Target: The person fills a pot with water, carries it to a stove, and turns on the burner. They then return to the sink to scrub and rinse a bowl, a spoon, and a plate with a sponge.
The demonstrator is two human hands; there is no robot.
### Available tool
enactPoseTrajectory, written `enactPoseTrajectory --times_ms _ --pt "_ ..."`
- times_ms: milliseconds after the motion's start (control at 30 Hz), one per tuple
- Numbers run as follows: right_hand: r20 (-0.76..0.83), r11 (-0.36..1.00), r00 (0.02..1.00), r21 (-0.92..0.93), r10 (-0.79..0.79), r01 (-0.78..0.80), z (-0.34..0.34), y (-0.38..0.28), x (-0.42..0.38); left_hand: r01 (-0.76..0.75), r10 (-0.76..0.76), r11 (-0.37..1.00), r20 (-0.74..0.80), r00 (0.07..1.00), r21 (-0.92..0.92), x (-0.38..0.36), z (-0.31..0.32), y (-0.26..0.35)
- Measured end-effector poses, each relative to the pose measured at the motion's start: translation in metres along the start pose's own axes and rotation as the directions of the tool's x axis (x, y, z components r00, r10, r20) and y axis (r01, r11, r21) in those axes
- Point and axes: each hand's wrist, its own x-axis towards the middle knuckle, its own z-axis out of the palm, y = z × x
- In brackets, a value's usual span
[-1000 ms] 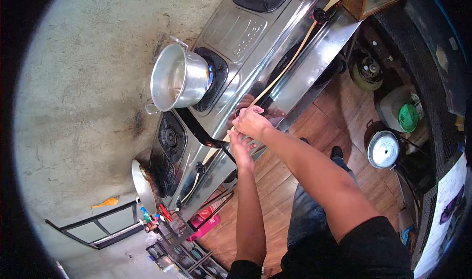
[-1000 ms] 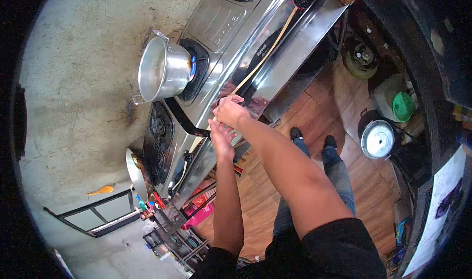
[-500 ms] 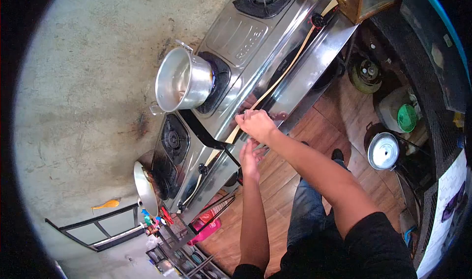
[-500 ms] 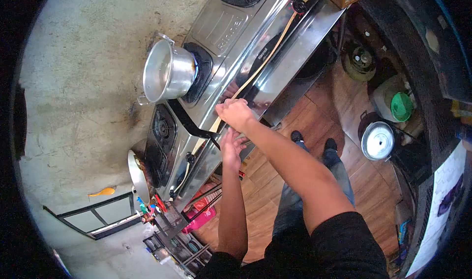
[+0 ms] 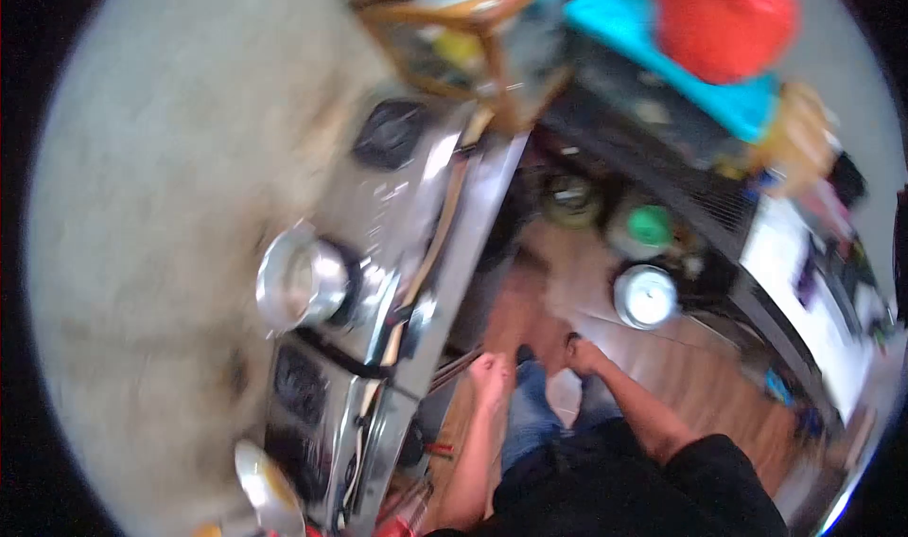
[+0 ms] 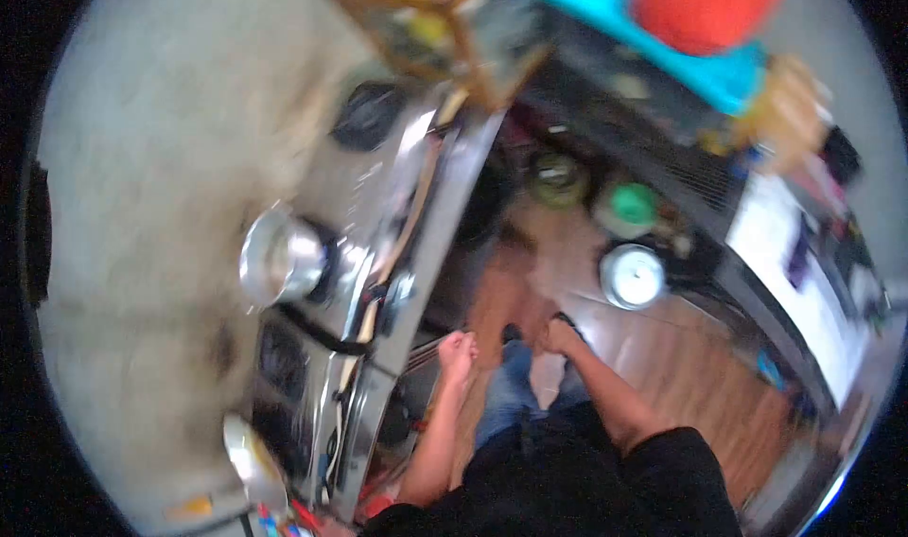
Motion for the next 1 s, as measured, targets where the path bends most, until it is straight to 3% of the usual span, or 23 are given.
enactPoseTrajectory --times_ms 33,67,100,133,167,200,267,300,367,433,500,533,567,600,633,667,700,767,800,833,900,967,1000 --pt "-0.146 0.891 0.989 -0.444 0.031 -0.093 -0.007 0.020 -0.041 0.003 -0.005 0.999 0.042 0.999 0.038 -0.014 0.014 0.014" --pt "-0.255 0.584 0.966 -0.780 0.034 -0.226 -0.011 0.036 -0.081 0.000 -0.007 0.997 0.081 0.997 0.080 -0.026 0.024 0.029" --pt "-0.158 0.856 0.976 -0.472 0.151 -0.209 -0.014 0.058 -0.102 -0.079 0.063 0.990 0.135 0.989 0.115 -0.024 0.029 0.023" --pt "-0.059 0.981 0.982 -0.066 0.179 -0.183 -0.016 0.083 -0.118 -0.167 0.140 0.976 0.186 0.973 0.140 -0.018 0.037 0.016" --pt "-0.125 0.962 0.976 0.228 0.179 -0.147 -0.018 0.095 -0.144 -0.234 0.199 0.958 0.209 0.958 0.163 -0.016 0.049 0.015" --pt "-0.176 0.898 0.964 0.426 0.198 -0.107 -0.007 0.122 -0.160 -0.299 0.256 0.936 0.225 0.940 0.185 -0.018 0.067 0.016" --pt "-0.199 0.454 0.918 0.891 0.344 0.024 -0.013 0.123 -0.233 -0.414 0.319 0.878 0.351 0.880 0.240 -0.039 0.112 0.024" --pt "-0.230 0.432 0.901 0.900 0.368 0.054 -0.006 0.128 -0.262 -0.488 0.372 0.828 0.382 0.846 0.276 -0.050 0.136 0.028" --pt "-0.420 0.035 0.624 0.846 0.659 0.533 0.026 0.152 -0.320 -0.556 0.380 0.800 0.529 0.759 0.223 -0.082 0.201 0.019" --pt "-0.366 -0.134 0.508 0.695 0.780 0.706 0.074 0.177 -0.380 -0.627 0.355 0.763 0.709 0.610 0.157 -0.128 0.270 0.006" --pt "-0.298 -0.190 0.438 0.600 0.848 0.777 0.140 0.208 -0.433 -0.549 0.161 0.812 0.826 0.540 0.200 -0.209 0.340 -0.008" --pt "-0.223 -0.325 0.446 0.426 0.867 0.844 0.175 0.227 -0.455 -0.607 0.104 0.769 0.897 0.430 0.202 -0.227 0.375 -0.036" --pt "-0.147 -0.439 0.474 0.216 0.868 0.872 0.217 0.242 -0.471 -0.772 0.083 0.624 0.973 0.217 0.119 -0.217 0.411 -0.086" --pt "-0.133 -0.426 0.453 0.187 0.882 0.885 0.304 0.284 -0.479 -0.776 0.060 0.621 0.981 0.186 0.109 -0.254 0.428 -0.102" --pt "0.038 -0.460 0.491 0.420 0.870 0.782 0.376 0.310 -0.475 -0.910 0.189 0.412 0.971 0.146 0.056 -0.304 0.442 -0.118" --pt "0.215 -0.498 0.477 0.612 0.852 0.614 0.392 0.355 -0.483 -0.983 0.314 0.182 0.947 0.070 0.012 -0.351 0.457 -0.132" --pt "0.226 -0.488 0.450 0.598 0.864 0.636 0.364 0.347 -0.509 -0.980 0.300 0.197 0.953 0.043 -0.017 -0.384 0.469 -0.143" --pt "-0.010 0.018 -0.019 0.902 1.000 0.432 0.293 0.305 -0.560 -0.874 -0.058 0.476 0.989 -0.139 -0.095 -0.437 0.487 -0.171" --pt "-0.042 0.006 0.061 0.872 0.997 0.489 0.263 0.305 -0.591 -0.865 -0.083 0.487 0.980 -0.180 -0.118 -0.458 0.496 -0.187" --pt "-0.083 -0.004 0.134 0.837 0.987 0.546 0.238 0.313 -0.620 -0.834 -0.226 0.540 0.935 -0.274 -0.114 -0.476 0.506 -0.204" --pt "-0.076 -0.157 0.271 0.653 0.960 0.740 0.203 0.336 -0.658 -0.800 -0.378 0.588 0.834 -0.401 -0.119 -0.504 0.525 -0.237" --pt "-0.102 -0.145 0.242 0.562 0.965 0.815 0.180 0.366 -0.682 -0.737 -0.650 0.626 0.693 -0.311 0.256 -0.533 0.548 -0.265" --pt "-0.152 -0.135 0.235 0.485 0.960 0.864 0.169 0.385 -0.696 -0.729 -0.593 0.663 0.714 -0.373 0.170 -0.547 0.560 -0.275"
